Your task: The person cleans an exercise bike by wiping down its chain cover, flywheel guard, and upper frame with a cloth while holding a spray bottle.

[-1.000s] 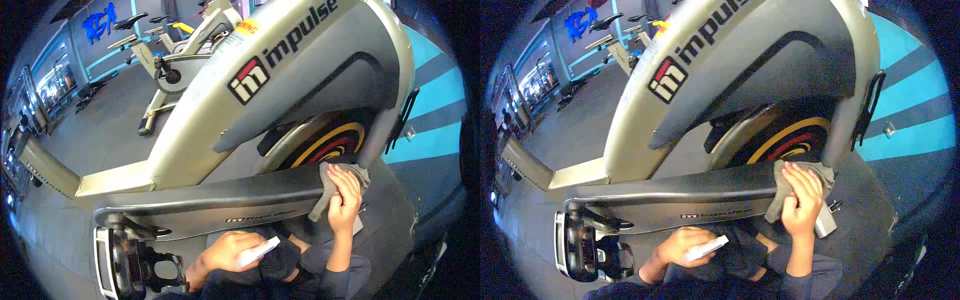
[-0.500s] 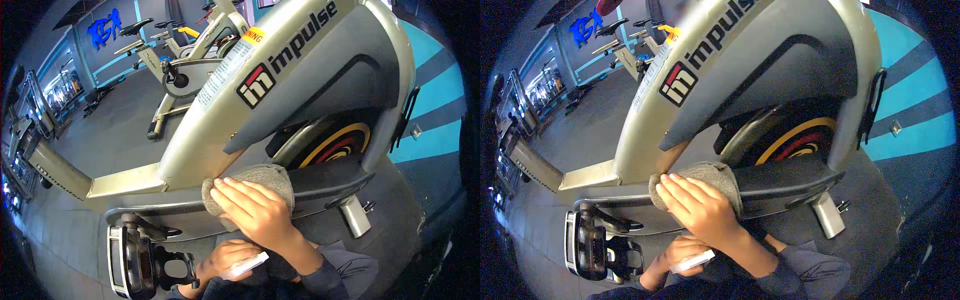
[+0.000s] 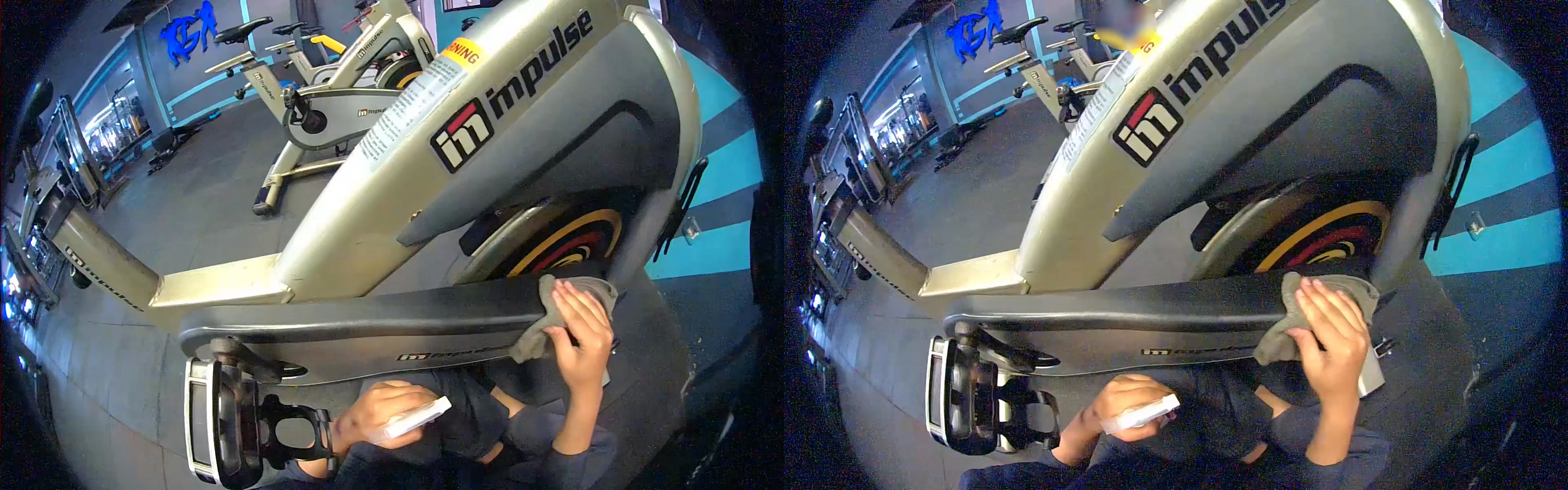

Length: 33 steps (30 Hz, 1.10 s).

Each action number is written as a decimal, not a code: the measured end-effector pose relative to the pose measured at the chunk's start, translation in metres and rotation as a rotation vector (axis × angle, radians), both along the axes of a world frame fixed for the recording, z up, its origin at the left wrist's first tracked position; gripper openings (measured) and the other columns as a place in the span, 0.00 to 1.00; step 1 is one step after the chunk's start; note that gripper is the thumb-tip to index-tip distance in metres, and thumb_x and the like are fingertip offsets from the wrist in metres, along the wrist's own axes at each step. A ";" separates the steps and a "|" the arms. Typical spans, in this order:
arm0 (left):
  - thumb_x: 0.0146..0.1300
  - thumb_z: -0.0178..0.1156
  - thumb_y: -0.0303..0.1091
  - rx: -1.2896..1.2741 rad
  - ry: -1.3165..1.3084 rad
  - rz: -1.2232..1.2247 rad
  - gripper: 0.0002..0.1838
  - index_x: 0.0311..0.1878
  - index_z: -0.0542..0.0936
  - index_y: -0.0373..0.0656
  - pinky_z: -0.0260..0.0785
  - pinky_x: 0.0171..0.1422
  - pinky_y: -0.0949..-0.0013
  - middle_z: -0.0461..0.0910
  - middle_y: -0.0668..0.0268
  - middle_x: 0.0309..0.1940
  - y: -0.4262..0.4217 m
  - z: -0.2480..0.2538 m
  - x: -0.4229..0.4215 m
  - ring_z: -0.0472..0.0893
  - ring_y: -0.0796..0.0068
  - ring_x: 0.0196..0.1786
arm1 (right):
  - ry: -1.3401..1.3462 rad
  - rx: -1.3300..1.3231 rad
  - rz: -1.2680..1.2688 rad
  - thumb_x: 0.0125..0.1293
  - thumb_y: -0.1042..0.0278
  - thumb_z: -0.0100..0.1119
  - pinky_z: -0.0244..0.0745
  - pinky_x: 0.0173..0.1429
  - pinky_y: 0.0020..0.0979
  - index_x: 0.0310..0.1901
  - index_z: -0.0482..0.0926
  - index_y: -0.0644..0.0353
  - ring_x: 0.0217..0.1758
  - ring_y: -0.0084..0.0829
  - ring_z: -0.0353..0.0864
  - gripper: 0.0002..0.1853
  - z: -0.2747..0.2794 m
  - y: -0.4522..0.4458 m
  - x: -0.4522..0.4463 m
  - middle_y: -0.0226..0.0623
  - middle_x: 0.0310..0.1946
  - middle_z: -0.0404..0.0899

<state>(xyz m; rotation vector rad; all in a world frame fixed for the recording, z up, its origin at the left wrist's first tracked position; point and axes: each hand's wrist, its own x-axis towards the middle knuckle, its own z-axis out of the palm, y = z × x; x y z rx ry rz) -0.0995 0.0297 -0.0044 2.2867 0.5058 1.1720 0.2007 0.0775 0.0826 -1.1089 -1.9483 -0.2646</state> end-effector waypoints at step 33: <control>0.46 0.68 0.26 -0.032 0.000 0.037 0.20 0.45 0.79 0.31 0.78 0.44 0.62 0.84 0.52 0.40 0.003 0.001 0.002 0.85 0.55 0.37 | -0.139 0.176 0.215 0.49 0.72 0.65 0.76 0.55 0.35 0.45 0.85 0.54 0.52 0.30 0.84 0.17 0.012 0.006 -0.051 0.30 0.47 0.86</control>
